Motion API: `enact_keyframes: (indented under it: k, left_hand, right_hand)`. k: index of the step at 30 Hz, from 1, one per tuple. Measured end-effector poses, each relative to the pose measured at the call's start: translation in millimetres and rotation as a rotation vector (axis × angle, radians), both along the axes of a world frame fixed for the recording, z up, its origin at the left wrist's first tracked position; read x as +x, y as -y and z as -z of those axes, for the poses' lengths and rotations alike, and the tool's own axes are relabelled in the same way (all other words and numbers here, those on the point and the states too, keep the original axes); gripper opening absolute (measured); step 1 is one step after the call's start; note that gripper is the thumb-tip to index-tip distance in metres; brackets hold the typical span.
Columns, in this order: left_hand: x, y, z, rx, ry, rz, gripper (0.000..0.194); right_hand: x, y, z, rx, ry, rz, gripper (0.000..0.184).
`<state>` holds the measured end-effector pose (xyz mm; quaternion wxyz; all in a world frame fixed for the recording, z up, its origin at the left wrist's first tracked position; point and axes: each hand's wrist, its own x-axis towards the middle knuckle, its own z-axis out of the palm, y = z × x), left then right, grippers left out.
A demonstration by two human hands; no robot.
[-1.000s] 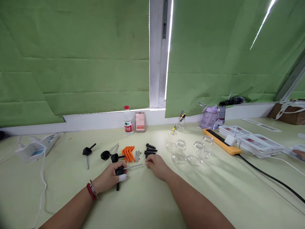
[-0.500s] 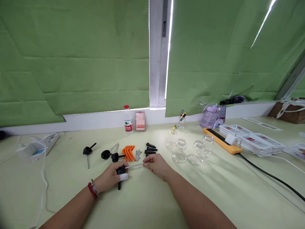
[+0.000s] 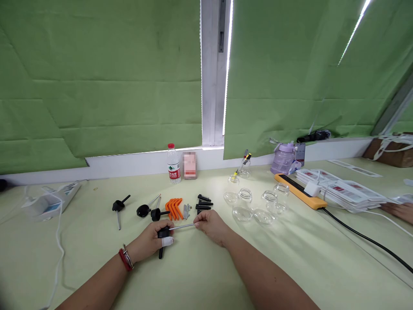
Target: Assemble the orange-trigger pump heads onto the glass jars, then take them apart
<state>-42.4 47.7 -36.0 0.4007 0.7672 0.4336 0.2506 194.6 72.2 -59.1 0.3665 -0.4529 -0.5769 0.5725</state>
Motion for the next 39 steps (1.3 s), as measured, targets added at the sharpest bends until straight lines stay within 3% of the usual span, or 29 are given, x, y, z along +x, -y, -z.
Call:
enact_keyframes:
  k: [7, 13, 19, 26, 39]
  left_hand:
    - [-0.1, 1.3, -0.7, 0.006, 0.008, 0.011, 0.013]
    - [-0.1, 1.2, -0.5, -0.005, 0.015, 0.006, 0.014]
    - [-0.5, 0.9, -1.4, -0.012, 0.006, 0.010, 0.014]
    - [0.1, 1.5, -2.2, 0.004, -0.015, 0.004, 0.017]
    - [-0.3, 1.2, -1.4, -0.020, 0.009, 0.014, 0.017]
  right_hand:
    - [-0.6, 2.7, -0.7, 0.068, -0.010, 0.011, 0.014]
    - [-1.1, 0.2, 2.1, 0.021, -0.025, 0.002, 0.010]
    - [-1.0, 0.1, 0.0, 0.098, 0.120, -0.006, 0.008]
    - [-0.4, 1.2, -0.3, 0.181, 0.269, -0.041, 0.028]
    - [1.2, 0.1, 3.4, 0.120, 0.228, -0.083, 0.041]
